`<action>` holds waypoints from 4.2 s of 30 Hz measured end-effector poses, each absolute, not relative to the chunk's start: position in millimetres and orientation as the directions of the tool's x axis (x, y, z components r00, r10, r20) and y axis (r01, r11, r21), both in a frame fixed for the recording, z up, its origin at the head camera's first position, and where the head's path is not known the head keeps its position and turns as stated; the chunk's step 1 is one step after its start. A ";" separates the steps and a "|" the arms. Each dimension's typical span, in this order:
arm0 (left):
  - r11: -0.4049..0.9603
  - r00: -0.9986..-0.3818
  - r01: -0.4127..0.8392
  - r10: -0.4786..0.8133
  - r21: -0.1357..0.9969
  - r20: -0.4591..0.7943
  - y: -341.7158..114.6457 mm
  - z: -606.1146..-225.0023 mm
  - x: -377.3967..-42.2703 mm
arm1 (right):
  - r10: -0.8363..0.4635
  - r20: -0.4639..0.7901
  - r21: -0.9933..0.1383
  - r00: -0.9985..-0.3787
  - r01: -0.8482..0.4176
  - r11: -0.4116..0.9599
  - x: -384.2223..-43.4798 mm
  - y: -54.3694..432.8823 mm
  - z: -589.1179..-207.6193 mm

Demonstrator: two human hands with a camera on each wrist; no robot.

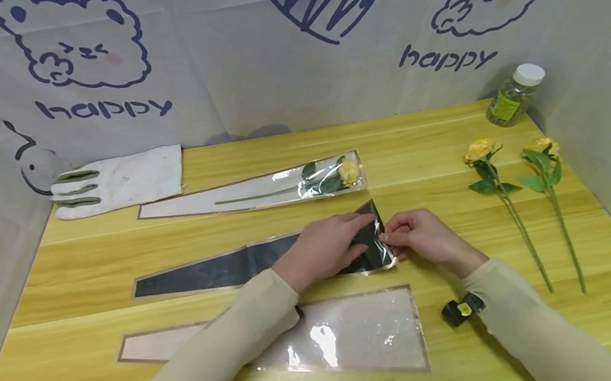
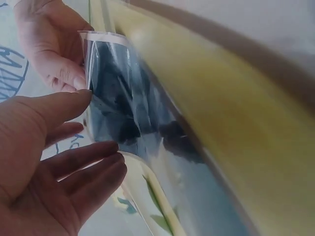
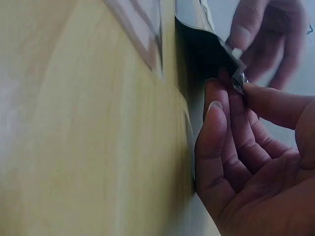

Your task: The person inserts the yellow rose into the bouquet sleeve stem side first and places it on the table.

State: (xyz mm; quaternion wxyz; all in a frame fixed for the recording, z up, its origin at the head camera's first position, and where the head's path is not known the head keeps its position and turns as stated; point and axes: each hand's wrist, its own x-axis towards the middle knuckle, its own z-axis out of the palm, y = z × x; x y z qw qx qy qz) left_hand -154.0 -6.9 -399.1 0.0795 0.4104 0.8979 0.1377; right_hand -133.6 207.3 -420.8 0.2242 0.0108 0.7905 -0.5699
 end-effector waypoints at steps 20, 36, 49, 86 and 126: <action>0.628 -0.640 0.753 0.769 0.195 -0.004 17.1 -396.5 -163.5 | -0.247 -0.331 -0.900 -0.911 0.226 0.373 -133.7 208.8 -422.4; 0.557 -0.586 0.784 0.810 0.274 0.030 3.2 -396.8 -172.5 | -0.219 -0.375 -0.879 -0.901 0.270 0.394 -136.2 213.4 -423.1; 0.474 -0.521 0.830 0.847 0.294 0.107 -8.3 -395.2 -179.3 | -0.214 -0.382 -0.869 -0.899 0.270 0.415 -136.3 215.3 -421.2; 0.481 -0.523 0.833 0.846 0.273 0.106 -7.2 -400.6 -178.9 | -0.238 -0.381 -0.846 -0.893 0.233 0.480 -137.0 218.8 -418.8; 0.437 -0.491 0.850 0.860 0.294 0.141 -10.4 -401.7 -184.8 | -0.265 -0.335 -0.823 -0.904 0.144 0.550 -139.1 219.6 -417.3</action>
